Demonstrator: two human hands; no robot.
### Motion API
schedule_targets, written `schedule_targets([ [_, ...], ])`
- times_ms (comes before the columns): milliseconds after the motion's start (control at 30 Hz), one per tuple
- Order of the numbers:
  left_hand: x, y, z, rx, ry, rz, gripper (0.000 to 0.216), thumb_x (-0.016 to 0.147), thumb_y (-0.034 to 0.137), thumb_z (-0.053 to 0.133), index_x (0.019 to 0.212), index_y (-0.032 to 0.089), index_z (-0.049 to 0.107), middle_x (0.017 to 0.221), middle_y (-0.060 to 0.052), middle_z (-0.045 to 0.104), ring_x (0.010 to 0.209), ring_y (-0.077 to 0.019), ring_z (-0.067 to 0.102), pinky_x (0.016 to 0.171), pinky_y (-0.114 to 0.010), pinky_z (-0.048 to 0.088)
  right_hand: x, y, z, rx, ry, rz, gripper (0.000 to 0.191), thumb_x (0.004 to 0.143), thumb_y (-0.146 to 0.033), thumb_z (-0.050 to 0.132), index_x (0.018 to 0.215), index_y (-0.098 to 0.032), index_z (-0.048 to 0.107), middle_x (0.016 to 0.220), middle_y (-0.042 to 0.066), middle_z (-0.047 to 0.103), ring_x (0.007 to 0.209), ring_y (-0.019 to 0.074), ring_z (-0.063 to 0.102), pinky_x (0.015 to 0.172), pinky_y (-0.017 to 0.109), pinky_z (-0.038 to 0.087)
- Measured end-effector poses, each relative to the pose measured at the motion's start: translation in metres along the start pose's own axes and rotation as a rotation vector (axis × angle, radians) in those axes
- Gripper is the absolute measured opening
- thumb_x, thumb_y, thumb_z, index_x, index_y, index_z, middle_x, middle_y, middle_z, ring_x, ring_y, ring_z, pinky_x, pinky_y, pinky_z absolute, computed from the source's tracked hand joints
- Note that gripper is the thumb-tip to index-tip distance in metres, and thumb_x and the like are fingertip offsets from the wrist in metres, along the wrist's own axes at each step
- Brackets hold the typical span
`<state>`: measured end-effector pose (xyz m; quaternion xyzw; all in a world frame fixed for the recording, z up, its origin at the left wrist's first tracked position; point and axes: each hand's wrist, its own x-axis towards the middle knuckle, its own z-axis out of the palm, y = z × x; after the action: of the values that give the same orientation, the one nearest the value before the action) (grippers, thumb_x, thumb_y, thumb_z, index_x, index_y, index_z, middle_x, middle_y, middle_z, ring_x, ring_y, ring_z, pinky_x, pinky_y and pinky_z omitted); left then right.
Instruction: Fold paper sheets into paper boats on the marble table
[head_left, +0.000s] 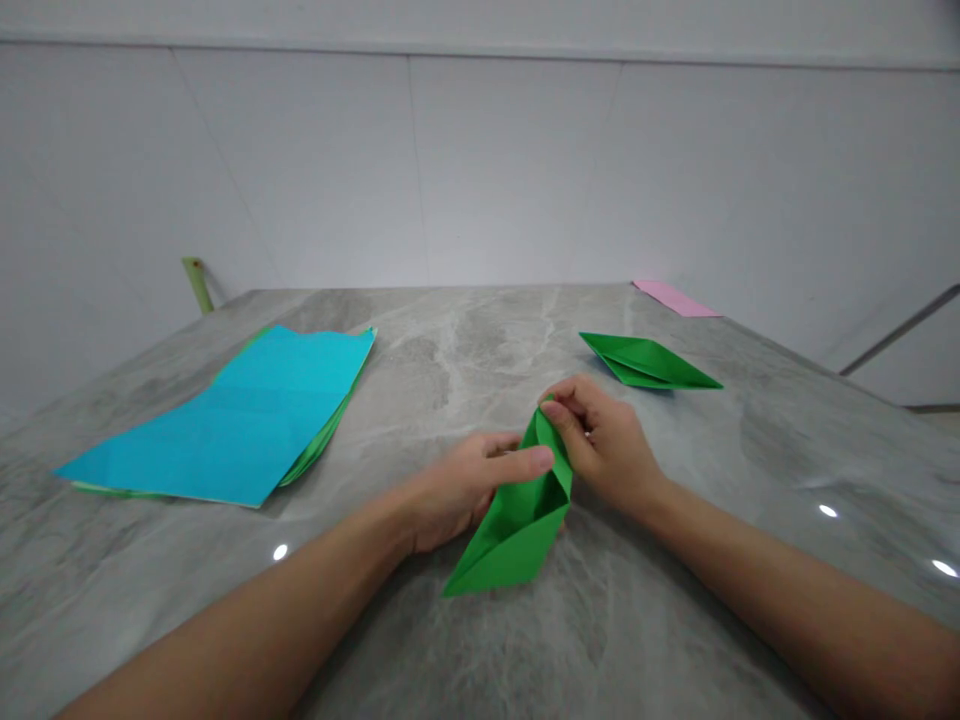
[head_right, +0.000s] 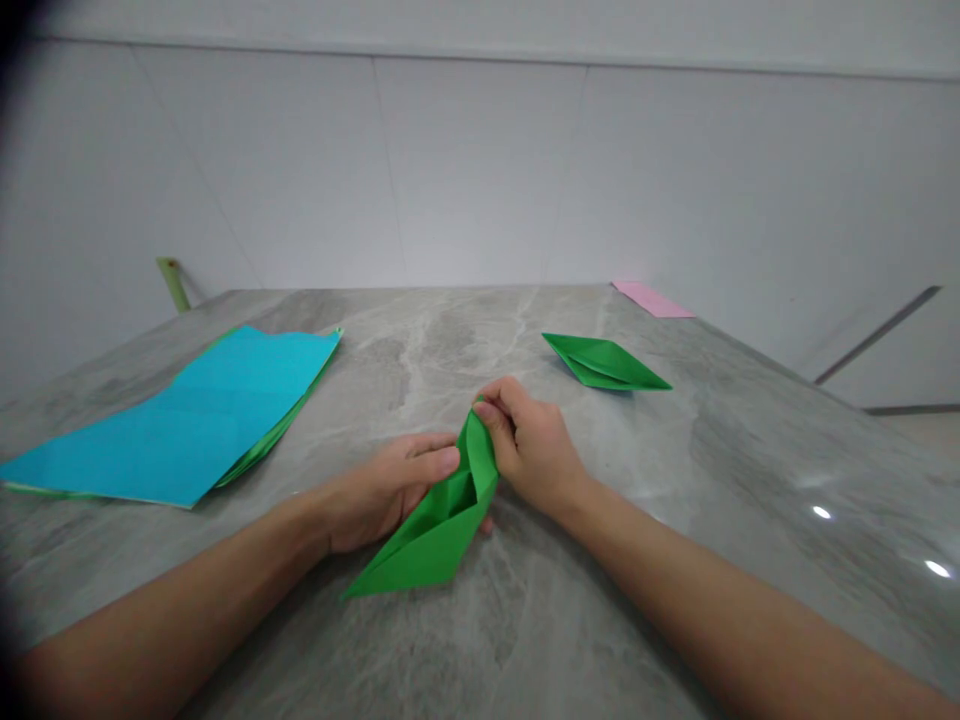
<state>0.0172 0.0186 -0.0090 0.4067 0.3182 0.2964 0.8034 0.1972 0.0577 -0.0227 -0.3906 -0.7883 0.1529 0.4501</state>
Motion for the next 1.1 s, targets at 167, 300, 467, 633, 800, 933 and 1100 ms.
schedule_targets([
  [167,-0.001,-0.004,0.006,0.218,0.122,0.051,0.022,0.070,0.024,0.072,0.090,0.019,0.067,0.078,-0.006,0.071,0.067,-0.0195,0.069,0.059,-0.028,0.053,0.000,-0.002,0.000,-0.022,0.049,0.023,0.007,0.091,-0.025,0.053,0.087,-0.021,0.057,0.066,-0.002,0.061,0.055,0.0123,0.056,0.052,0.025,0.040],
  [300,0.004,-0.008,0.001,0.159,0.112,0.051,0.019,0.071,0.019,0.064,0.089,0.017,0.068,0.077,-0.007,0.072,0.067,-0.0192,0.070,0.063,-0.030,0.054,0.001,0.003,0.004,0.141,0.183,0.234,0.014,0.090,-0.034,0.057,0.086,-0.020,0.059,0.063,-0.002,0.061,0.053,0.0129,0.054,0.048,0.025,0.038],
  [467,0.010,-0.011,-0.005,0.096,0.096,0.130,0.023,0.074,0.029,0.071,0.092,0.014,0.068,0.084,-0.009,0.073,0.070,-0.0197,0.072,0.066,-0.030,0.055,0.003,0.000,0.004,0.463,0.140,0.462,0.031,0.082,-0.050,0.063,0.078,-0.019,0.061,0.055,-0.003,0.057,0.044,0.0117,0.048,0.040,0.024,0.035],
  [633,0.014,-0.011,-0.007,0.125,0.207,0.145,0.028,0.086,0.043,0.060,0.081,0.015,0.061,0.067,-0.005,0.067,0.052,-0.0170,0.066,0.049,-0.026,0.050,-0.001,-0.009,0.005,0.523,-0.179,0.560,0.057,0.084,-0.062,0.054,0.047,-0.019,0.046,0.038,-0.003,0.042,0.035,0.0085,0.038,0.038,0.024,0.026],
  [800,0.015,-0.012,-0.008,0.525,0.420,0.374,0.042,0.092,0.044,0.049,0.059,0.018,0.056,0.050,0.002,0.049,0.041,-0.0100,0.041,0.040,-0.022,0.029,-0.002,-0.014,0.007,0.592,-0.287,0.551,0.061,0.086,-0.063,0.047,0.043,-0.020,0.044,0.036,-0.003,0.039,0.035,0.0082,0.033,0.041,0.024,0.024],
  [933,0.015,-0.011,-0.008,0.644,0.479,0.498,0.044,0.093,0.043,0.049,0.057,0.020,0.056,0.052,0.000,0.054,0.048,-0.0139,0.047,0.044,-0.025,0.035,-0.002,-0.016,0.007,0.585,-0.287,0.498,0.061,0.086,-0.063,0.047,0.042,-0.021,0.044,0.035,-0.004,0.039,0.036,0.0080,0.033,0.041,0.024,0.025],
  [1100,0.014,-0.010,-0.009,0.753,0.538,0.519,0.044,0.096,0.041,0.042,0.061,0.019,0.057,0.056,-0.001,0.056,0.052,-0.0149,0.049,0.049,-0.025,0.037,-0.006,-0.019,0.010,0.605,-0.339,0.516,0.060,0.083,-0.066,0.051,0.045,-0.020,0.047,0.038,-0.003,0.043,0.035,0.0077,0.035,0.038,0.023,0.025],
])
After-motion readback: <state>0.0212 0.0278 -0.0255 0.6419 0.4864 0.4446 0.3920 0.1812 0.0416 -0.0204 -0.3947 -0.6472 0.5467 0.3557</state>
